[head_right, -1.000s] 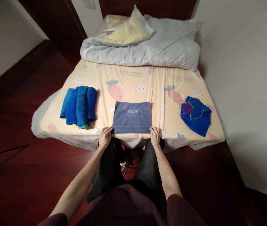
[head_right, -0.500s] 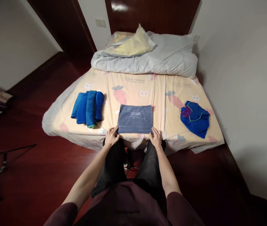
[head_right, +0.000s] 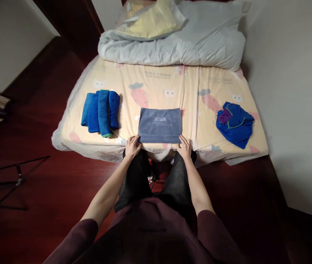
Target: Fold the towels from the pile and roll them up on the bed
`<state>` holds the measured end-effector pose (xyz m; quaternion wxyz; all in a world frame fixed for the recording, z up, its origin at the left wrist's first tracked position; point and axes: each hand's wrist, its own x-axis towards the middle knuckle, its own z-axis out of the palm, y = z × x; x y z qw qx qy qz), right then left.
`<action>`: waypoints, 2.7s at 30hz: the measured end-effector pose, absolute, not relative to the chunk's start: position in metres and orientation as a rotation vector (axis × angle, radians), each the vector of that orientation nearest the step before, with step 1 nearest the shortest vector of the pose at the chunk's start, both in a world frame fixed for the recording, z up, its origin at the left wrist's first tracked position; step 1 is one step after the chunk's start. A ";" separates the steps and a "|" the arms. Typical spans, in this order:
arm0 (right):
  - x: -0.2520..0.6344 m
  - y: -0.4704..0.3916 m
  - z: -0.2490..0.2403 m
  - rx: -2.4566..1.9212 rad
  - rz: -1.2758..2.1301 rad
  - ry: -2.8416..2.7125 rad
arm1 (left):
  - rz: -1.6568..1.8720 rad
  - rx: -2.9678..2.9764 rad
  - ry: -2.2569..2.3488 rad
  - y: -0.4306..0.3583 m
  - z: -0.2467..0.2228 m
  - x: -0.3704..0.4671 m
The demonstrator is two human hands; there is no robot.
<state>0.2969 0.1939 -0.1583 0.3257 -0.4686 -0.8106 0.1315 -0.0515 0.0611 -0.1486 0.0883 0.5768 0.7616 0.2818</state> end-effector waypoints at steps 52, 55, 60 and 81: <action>0.285 0.204 -0.163 -1.499 0.539 -1.770 | 1.081 1.554 2.253 0.065 -0.153 -0.064; 0.284 0.202 -0.163 -1.522 0.539 -1.748 | 1.109 1.553 2.261 0.064 -0.153 -0.064; 0.284 0.200 -0.166 -1.504 0.520 -1.713 | 1.175 1.504 2.276 0.061 -0.159 -0.065; 0.286 0.202 -0.158 -1.218 0.403 -1.979 | 1.114 1.661 2.197 0.065 -0.150 -0.061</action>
